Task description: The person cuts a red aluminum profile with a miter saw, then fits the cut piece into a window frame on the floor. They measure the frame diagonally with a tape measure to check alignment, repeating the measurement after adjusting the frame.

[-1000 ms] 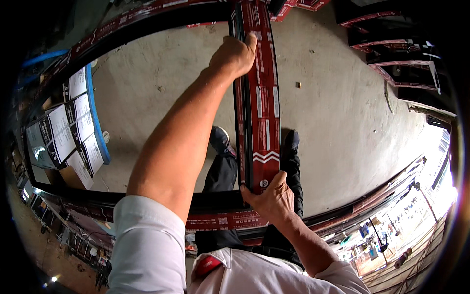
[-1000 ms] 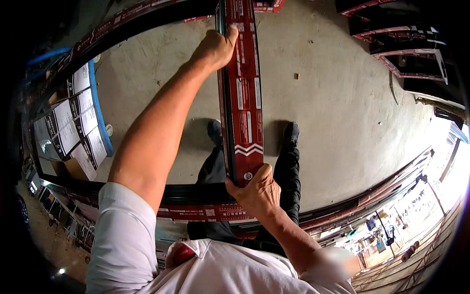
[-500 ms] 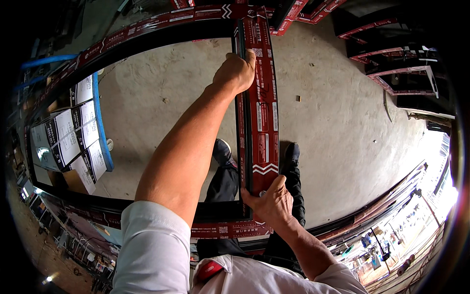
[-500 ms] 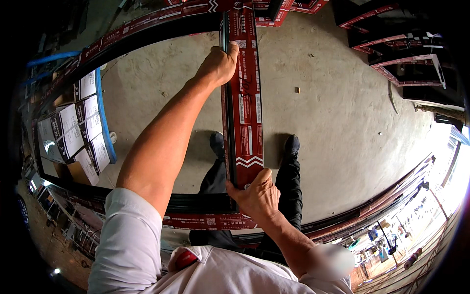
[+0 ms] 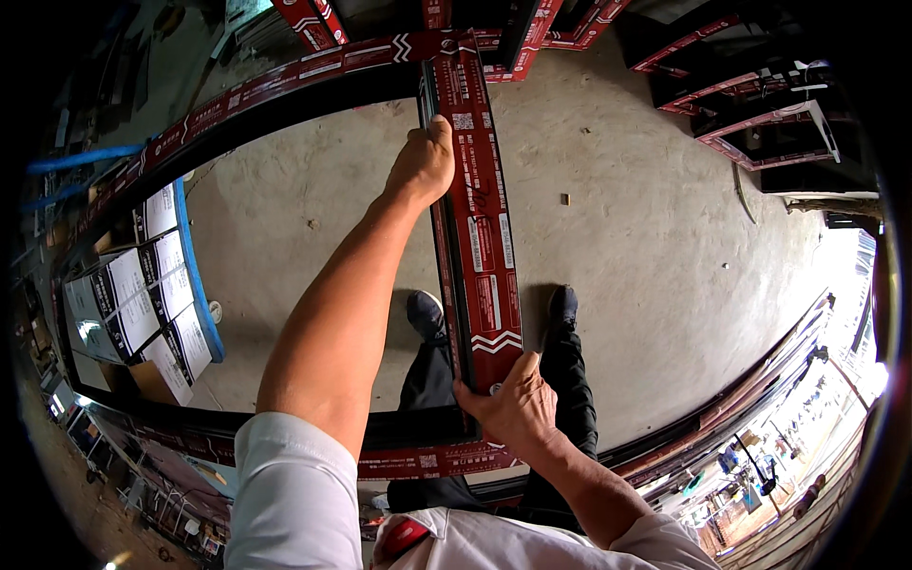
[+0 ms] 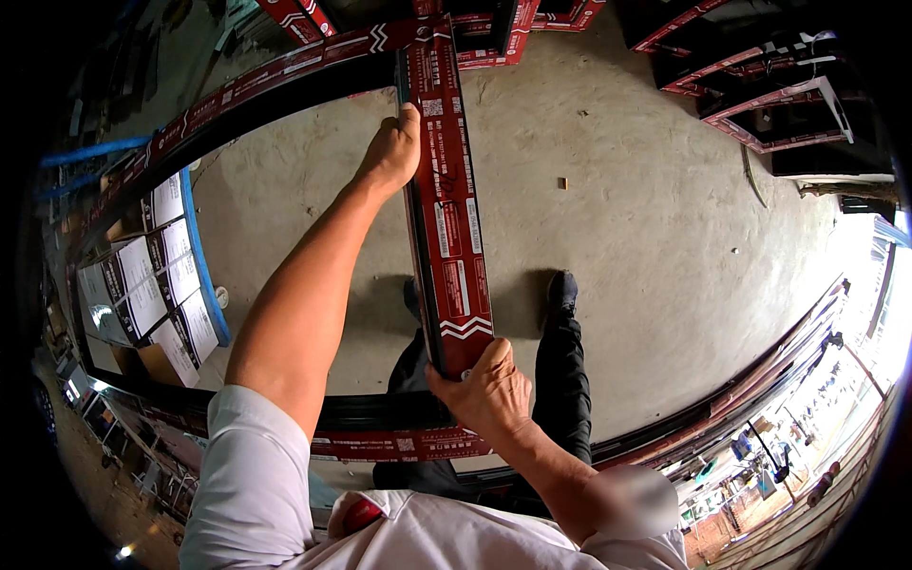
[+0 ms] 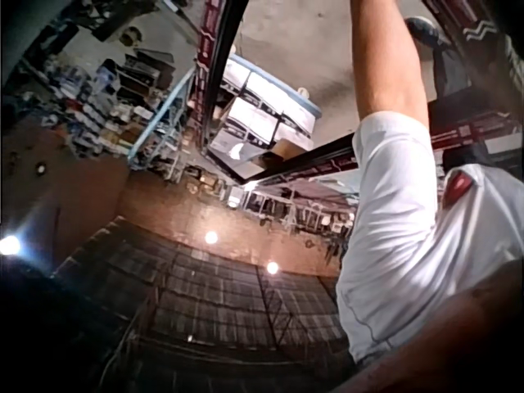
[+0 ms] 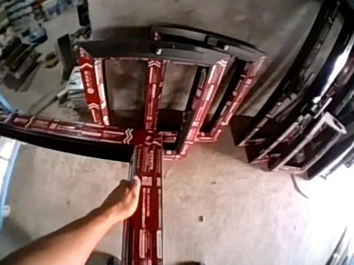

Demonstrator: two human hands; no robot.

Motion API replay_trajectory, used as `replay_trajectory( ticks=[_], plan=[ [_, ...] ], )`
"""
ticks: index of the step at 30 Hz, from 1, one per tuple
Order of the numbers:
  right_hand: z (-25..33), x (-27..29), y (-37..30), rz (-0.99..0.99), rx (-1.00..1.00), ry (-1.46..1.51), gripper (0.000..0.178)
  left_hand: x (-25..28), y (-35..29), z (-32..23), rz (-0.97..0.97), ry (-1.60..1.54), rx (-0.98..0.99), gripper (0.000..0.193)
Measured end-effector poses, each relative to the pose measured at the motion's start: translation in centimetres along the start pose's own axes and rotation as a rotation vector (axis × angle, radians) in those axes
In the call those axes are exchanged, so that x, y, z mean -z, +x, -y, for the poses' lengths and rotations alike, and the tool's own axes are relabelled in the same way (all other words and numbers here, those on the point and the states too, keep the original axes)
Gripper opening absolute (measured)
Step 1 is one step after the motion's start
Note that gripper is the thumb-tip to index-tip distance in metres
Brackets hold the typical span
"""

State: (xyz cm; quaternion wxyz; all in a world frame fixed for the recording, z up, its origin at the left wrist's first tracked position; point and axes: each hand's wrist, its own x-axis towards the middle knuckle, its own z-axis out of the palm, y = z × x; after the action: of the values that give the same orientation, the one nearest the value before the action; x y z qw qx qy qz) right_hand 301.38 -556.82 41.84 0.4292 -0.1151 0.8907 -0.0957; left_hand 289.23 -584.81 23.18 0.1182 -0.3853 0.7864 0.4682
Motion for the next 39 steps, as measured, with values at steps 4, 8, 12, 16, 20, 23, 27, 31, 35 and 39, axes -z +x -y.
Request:
replay_trajectory(
  ticks=[4, 8, 12, 16, 20, 23, 27, 31, 35, 39],
  plan=[
    [0.0, 0.0, 0.1, -0.001, 0.002, -0.008, 0.081, 0.0, -0.2, -0.3, -0.055, -0.149, -0.012, 0.083],
    [0.4, 0.5, 0.3, 0.012, -0.018, 0.016, 0.085, -0.1, -0.6, -0.8, -0.098, -0.203, 0.016, 0.083],
    [0.8, 0.6, 0.1, 0.027, -0.026, 0.009, 0.085, 0.2, -0.5, 0.8, -0.052, -0.308, -0.006, 0.081],
    [0.5, 0.5, 0.4, 0.020, -0.037, 0.003, 0.086, 0.4, -1.8, -0.9, 0.023, -0.513, 0.121, 0.084],
    [0.2, 0.4, 0.2, 0.034, -0.023, 0.003, 0.087, 1.2, -2.7, -0.9, 0.084, -0.637, 0.079, 0.098],
    [-0.1, 0.0, 0.0, 0.008, 0.016, 0.015, 0.085, 1.4, -2.3, 0.4, 0.107, -0.667, 0.125, 0.101],
    [0.1, -0.2, -0.1, 0.009, 0.004, -0.012, 0.085, 1.5, -2.0, 1.0, 0.184, -0.703, 0.172, 0.107],
    [0.5, 0.2, 0.2, 0.069, -0.058, 0.016, 0.086, 1.4, -1.8, 0.3, 0.218, -0.821, 0.193, 0.108],
    [0.8, 0.4, 0.2, 0.068, -0.052, 0.012, 0.085, 1.7, 0.0, 2.7, 0.320, -0.902, 0.276, 0.102],
    [0.3, 0.0, 0.1, -0.055, 0.034, 0.001, 0.077, 1.5, 0.0, 1.5, 0.248, -0.858, 0.331, 0.088]
  ],
)
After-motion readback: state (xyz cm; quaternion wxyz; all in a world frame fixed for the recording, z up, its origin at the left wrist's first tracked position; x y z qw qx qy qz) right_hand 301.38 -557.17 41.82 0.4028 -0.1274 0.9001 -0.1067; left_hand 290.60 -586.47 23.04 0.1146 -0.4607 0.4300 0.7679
